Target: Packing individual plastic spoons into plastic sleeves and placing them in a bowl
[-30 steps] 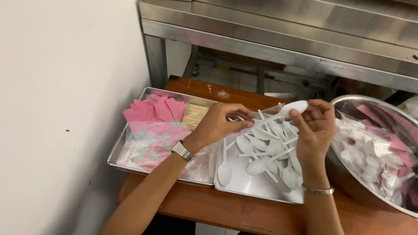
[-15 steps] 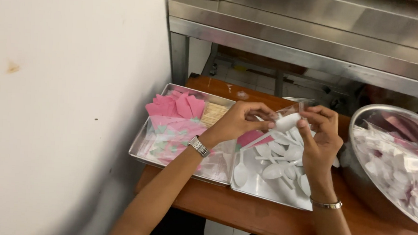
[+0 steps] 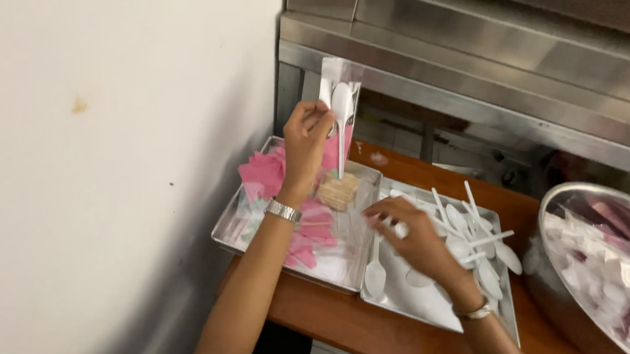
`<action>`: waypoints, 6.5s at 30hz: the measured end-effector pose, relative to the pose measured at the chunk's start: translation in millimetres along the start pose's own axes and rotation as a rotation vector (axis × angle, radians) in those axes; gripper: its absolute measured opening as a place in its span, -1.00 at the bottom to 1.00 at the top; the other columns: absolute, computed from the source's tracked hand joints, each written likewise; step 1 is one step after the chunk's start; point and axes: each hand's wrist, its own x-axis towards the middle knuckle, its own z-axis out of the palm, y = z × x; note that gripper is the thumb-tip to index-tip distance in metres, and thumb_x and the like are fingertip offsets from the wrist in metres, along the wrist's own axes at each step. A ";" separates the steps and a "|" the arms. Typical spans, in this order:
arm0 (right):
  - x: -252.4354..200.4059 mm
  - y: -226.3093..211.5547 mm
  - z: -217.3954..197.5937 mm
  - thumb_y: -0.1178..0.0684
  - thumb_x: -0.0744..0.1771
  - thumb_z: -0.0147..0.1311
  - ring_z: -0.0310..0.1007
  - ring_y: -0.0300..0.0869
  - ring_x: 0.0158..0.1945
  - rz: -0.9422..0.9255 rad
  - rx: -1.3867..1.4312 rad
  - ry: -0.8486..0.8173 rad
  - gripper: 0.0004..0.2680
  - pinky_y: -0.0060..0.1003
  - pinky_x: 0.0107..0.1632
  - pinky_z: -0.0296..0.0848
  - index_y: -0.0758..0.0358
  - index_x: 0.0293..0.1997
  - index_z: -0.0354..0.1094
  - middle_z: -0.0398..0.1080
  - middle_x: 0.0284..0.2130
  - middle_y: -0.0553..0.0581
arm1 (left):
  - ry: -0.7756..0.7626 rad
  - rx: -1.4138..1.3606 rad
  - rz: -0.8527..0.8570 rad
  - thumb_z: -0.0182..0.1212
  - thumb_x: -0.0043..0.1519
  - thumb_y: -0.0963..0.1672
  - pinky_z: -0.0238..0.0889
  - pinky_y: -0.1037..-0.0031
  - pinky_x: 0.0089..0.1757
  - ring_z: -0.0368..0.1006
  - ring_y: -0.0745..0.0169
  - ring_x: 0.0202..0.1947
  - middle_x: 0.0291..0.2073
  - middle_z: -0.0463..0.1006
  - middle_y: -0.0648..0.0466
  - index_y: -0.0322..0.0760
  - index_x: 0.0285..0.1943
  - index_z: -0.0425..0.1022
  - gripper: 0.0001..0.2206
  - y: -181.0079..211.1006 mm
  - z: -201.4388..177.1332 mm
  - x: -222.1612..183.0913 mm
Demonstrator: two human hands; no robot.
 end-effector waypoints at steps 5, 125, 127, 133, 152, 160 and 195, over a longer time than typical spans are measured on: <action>27.0 -12.7 44.5 0.16 0.32 0.18 0.50 0.03 -0.16 -0.243 -0.342 -0.307 -0.92 -0.13 -0.13 0.52 0.24 -0.16 0.53 0.54 -0.24 0.16 | 0.041 0.032 0.034 0.30 0.21 -0.14 0.44 0.47 -0.19 0.50 0.34 -0.23 -0.24 0.58 0.02 -0.23 -0.09 0.45 -0.83 -14.1 -2.9 4.4; 45.4 -36.8 -133.4 0.29 0.35 0.18 0.54 0.04 -0.34 -0.178 -0.268 0.004 -0.93 -0.16 -0.25 0.55 0.42 -0.13 0.53 0.53 -0.36 0.28 | -0.813 0.412 -0.138 0.47 0.11 -0.06 0.19 0.02 0.21 0.37 -0.27 0.26 0.19 0.48 -0.21 -0.25 0.36 0.35 -0.38 12.0 46.7 -68.8; 42.5 -34.3 -130.6 0.26 0.34 0.20 0.53 0.04 -0.33 -0.215 -0.303 0.030 -0.93 -0.15 -0.25 0.53 0.37 -0.12 0.52 0.51 -0.35 0.25 | -0.833 0.413 -0.150 0.48 0.11 -0.05 0.18 0.02 0.21 0.35 -0.29 0.27 0.20 0.47 -0.22 -0.24 0.37 0.35 -0.37 16.1 49.5 -71.6; 42.8 -49.5 -106.5 0.20 0.33 0.21 0.50 0.02 -0.39 -0.239 -0.281 0.023 -0.91 -0.17 -0.27 0.50 0.34 -0.12 0.52 0.51 -0.36 0.24 | -0.879 0.370 -0.132 0.45 0.11 -0.09 0.40 0.13 0.04 0.47 -0.18 0.10 0.07 0.53 -0.19 -0.31 0.26 0.46 -0.48 14.1 51.9 -78.2; 50.8 -36.0 -113.4 0.22 0.34 0.27 0.43 -0.20 -0.38 -0.131 -0.082 0.027 -0.97 -0.30 -0.24 0.47 0.34 -0.21 0.54 0.49 -0.38 0.15 | -0.685 0.247 0.073 0.25 0.33 -0.16 0.51 0.38 -0.23 0.48 0.33 -0.24 -0.20 0.64 -0.03 -0.30 0.01 0.66 -0.85 -2.8 44.3 -63.5; 36.1 -30.2 -142.9 0.18 0.33 0.27 0.48 -0.14 -0.46 -0.145 -0.184 0.187 -0.94 -0.31 -0.32 0.48 0.32 -0.21 0.49 0.45 -0.42 0.15 | -0.669 0.246 0.004 0.29 0.28 -0.14 0.51 0.38 -0.20 0.52 0.21 -0.19 -0.08 0.61 -0.11 -0.32 0.17 0.55 -0.70 -8.3 45.2 -65.0; -139.4 -10.2 -178.6 0.21 0.50 0.25 0.48 0.16 0.17 -0.008 -0.902 0.521 -0.86 0.00 0.25 0.37 0.51 0.15 0.49 0.51 0.04 0.33 | -0.646 0.788 0.223 0.12 0.31 -0.04 0.32 0.42 -0.09 0.56 0.23 -0.13 -0.14 0.66 0.10 -0.21 -0.08 0.58 -0.78 4.9 -0.4 -32.6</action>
